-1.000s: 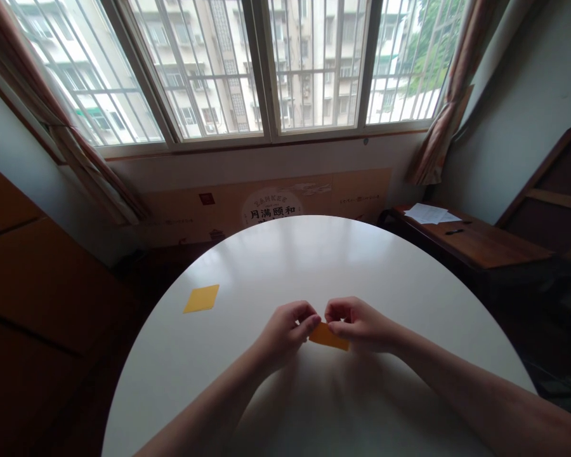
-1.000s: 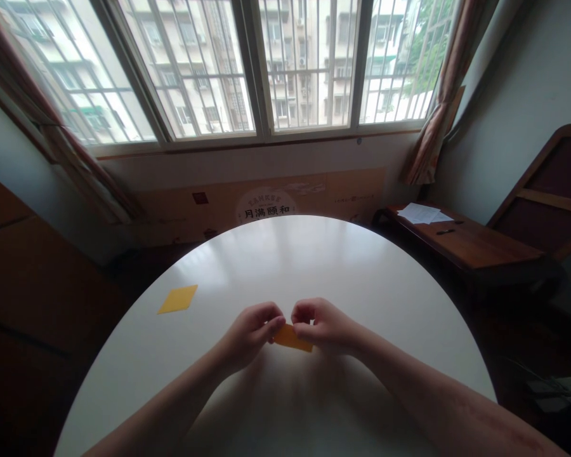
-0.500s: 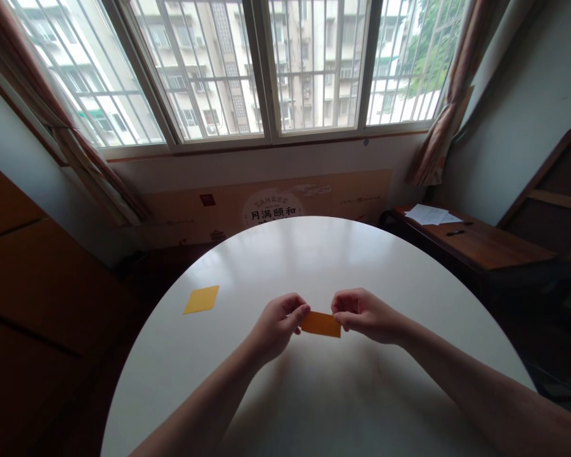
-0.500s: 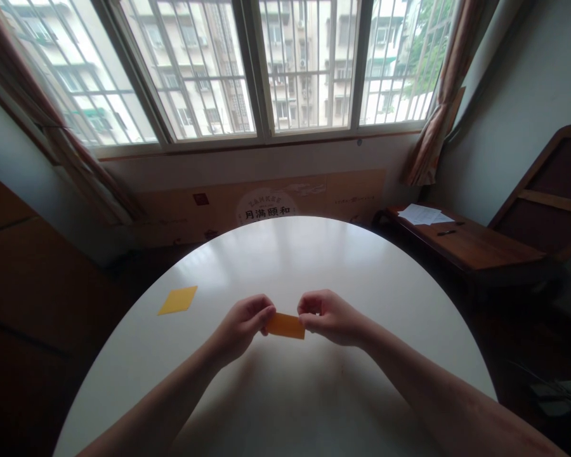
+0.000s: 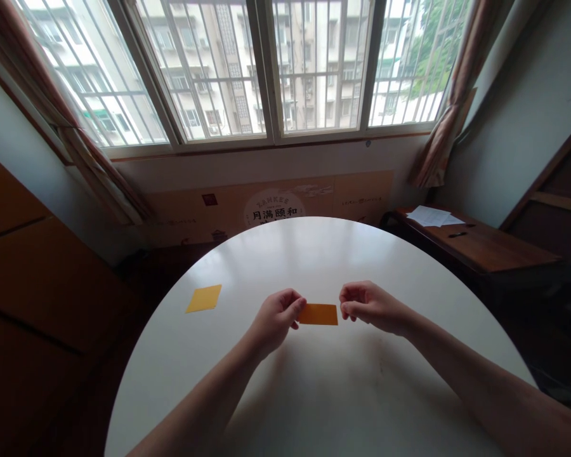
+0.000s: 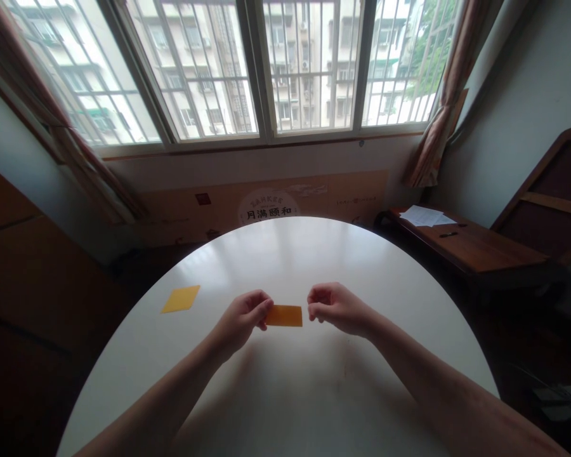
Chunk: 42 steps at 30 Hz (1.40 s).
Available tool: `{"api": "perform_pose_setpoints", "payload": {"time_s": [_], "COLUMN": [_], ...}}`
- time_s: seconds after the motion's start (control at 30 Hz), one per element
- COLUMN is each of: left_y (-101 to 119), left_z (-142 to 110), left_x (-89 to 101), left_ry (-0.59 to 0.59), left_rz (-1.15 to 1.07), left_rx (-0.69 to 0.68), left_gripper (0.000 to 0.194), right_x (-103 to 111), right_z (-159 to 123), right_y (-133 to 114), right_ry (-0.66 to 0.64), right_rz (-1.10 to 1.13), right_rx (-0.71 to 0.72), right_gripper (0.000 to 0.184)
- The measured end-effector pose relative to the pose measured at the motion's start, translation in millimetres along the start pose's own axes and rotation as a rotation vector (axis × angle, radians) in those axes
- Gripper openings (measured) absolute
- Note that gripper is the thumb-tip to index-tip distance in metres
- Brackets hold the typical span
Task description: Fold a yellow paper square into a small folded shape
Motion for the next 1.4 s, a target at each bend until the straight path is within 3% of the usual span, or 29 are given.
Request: {"api": "perform_pose_setpoints", "payload": {"time_s": [0.2,0.4,0.6,0.87,1.13,1.3,1.4], "left_y": [0,-3,-5,-8,-15,-19,-18], "left_z": [-2,-3,-5,-5,-1,0,0], "left_x": [-2.9,-1.8,-0.4,-2.3,-0.2,-0.4,-0.7], "left_ry": [-0.007,0.031,0.059,0.047,0.050,0.018,-0.040], "left_rz": [-0.007,-0.033,-0.026,0.038,0.131,0.080,0.025], "left_rx": [0.100,0.244,0.291,0.292,0.213,0.244,0.275], "left_gripper": [0.034,0.031,0.030,0.028,0.027,0.027,0.029], "right_x": [-1,-9,-14,-15,-22,-13,-10], "right_z": [2,4,5,8,0,-1,0], "right_y": [4,8,14,25,5,8,12], "right_ry": [0.141,0.123,0.075,0.152,0.021,0.140,0.117], "right_rz": [0.116,0.113,0.063,-0.093,-0.287,-0.177,-0.240], "right_rx": [-0.012,-0.025,0.006,0.028,0.118,0.145,0.212], "right_gripper": [0.035,0.049,0.044,0.030,0.026,0.024,0.028]}}
Point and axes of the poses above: each hand's wrist, its own z-axis towards the middle knuckle, its own x-axis out of the back of the hand, y = z × x, the point moved 4 cm from there along z, towards the middle knuckle, and after that the axes turned 1 degree about -x, right-handed, at the moved point
